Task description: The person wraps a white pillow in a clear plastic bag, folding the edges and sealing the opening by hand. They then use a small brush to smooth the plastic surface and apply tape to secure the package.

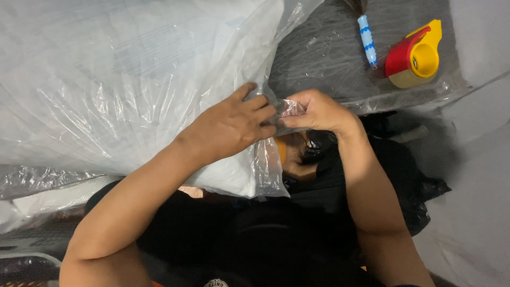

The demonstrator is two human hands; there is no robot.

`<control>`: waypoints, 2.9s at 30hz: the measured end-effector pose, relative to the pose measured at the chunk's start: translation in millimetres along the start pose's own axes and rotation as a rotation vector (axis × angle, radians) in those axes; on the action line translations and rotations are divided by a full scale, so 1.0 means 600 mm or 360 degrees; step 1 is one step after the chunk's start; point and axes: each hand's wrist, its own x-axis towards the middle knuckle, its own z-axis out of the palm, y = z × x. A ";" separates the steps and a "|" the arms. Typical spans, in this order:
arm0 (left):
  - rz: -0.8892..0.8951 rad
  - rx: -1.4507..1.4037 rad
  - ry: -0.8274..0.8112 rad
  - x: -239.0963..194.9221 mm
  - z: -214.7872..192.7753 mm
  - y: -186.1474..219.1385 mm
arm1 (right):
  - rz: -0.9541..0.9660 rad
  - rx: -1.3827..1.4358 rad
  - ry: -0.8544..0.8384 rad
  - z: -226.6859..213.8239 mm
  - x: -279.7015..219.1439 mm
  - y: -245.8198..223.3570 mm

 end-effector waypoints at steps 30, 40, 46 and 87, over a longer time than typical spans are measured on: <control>-0.0414 -0.0230 -0.0114 0.079 -0.059 0.023 | -0.0202 0.0090 0.0148 -0.022 -0.025 0.030; -0.0531 0.0077 -0.0714 0.124 0.027 -0.007 | -0.0113 -0.0002 0.0313 -0.010 -0.044 0.016; -0.0455 0.0208 -0.0668 0.115 0.053 -0.016 | -0.0114 0.0317 0.0417 0.019 -0.035 0.023; -0.0386 0.0174 0.0140 0.025 -0.016 -0.166 | 0.0113 0.1182 0.1213 0.089 -0.153 0.021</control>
